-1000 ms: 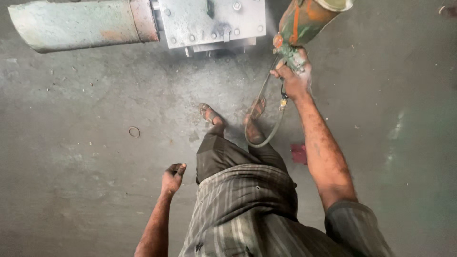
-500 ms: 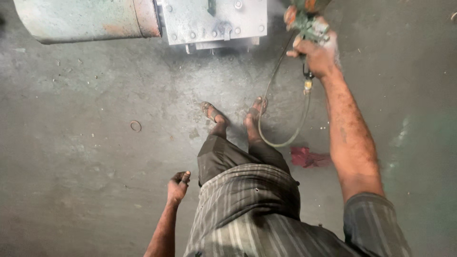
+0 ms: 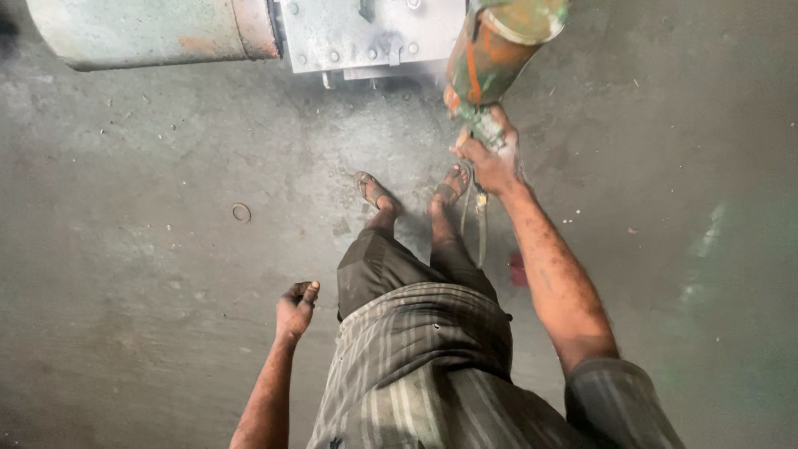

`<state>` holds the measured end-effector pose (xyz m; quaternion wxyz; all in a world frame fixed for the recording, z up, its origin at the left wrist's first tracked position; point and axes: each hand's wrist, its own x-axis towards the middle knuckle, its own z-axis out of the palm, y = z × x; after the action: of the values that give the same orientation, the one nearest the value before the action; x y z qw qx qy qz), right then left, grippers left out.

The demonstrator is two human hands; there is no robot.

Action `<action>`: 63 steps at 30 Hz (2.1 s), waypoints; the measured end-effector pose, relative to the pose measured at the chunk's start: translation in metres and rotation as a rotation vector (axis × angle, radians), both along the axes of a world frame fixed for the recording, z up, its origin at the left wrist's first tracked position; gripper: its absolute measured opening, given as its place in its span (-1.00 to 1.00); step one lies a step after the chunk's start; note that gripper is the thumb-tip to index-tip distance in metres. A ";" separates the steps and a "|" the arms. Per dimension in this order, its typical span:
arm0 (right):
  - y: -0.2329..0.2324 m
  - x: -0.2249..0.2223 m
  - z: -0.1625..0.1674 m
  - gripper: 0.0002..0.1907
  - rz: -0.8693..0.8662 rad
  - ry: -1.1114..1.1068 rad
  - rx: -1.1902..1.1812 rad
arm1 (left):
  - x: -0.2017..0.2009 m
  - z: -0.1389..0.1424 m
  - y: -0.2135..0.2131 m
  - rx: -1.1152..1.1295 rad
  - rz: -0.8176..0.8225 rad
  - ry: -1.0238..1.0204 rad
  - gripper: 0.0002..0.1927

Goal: The person holds a spray gun connected to a hose and applies white paint to a metal machine assembly with cylindrical components on the workshop floor, moving the gun across different surfaces. At the end the person opens the paint container lid and walks across the workshop carrying the spray gun.

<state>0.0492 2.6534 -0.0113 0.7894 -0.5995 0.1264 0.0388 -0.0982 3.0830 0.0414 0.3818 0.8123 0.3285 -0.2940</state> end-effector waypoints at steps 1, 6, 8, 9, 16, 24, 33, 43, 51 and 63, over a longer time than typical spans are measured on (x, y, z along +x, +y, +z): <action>0.003 -0.005 0.001 -0.68 0.020 0.029 0.000 | 0.001 0.000 -0.001 -0.003 0.011 -0.008 -0.54; 0.017 -0.027 0.014 -0.66 -0.021 -0.028 -0.220 | 0.004 -0.001 -0.002 0.091 -0.104 0.012 -0.55; 0.024 -0.026 0.018 -0.62 -0.030 0.009 -0.185 | 0.007 0.001 0.001 0.099 -0.121 0.031 -0.55; 0.028 -0.024 0.019 -0.60 0.004 0.029 -0.166 | 0.009 0.001 0.004 0.095 -0.137 0.036 -0.55; 0.054 -0.012 0.014 -0.59 -0.115 0.029 -0.076 | 0.041 0.004 0.051 0.054 -0.129 -0.069 -0.57; 0.109 -0.006 0.007 -0.56 -0.269 0.037 -0.099 | 0.102 -0.021 0.155 0.095 -0.252 -0.022 -0.54; 0.253 0.034 -0.004 -0.49 -0.584 0.090 -0.229 | 0.236 -0.026 0.315 0.176 -0.348 -0.051 -0.54; 0.361 0.104 0.000 -0.30 -0.576 0.241 -0.979 | 0.301 -0.027 0.354 -0.107 -0.262 -0.034 -0.60; 0.371 0.112 0.046 -0.37 -0.589 0.238 -0.971 | 0.298 -0.039 0.366 -0.086 -0.434 0.017 -0.56; 0.294 0.067 0.006 -0.60 -0.747 -0.083 -0.264 | 0.341 -0.044 0.348 0.005 -0.578 -0.059 -0.51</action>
<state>0.1158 2.9470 -0.0049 0.6697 -0.6097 0.3077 -0.2917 0.2427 3.4311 -0.0031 0.2895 0.8814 0.0729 -0.3660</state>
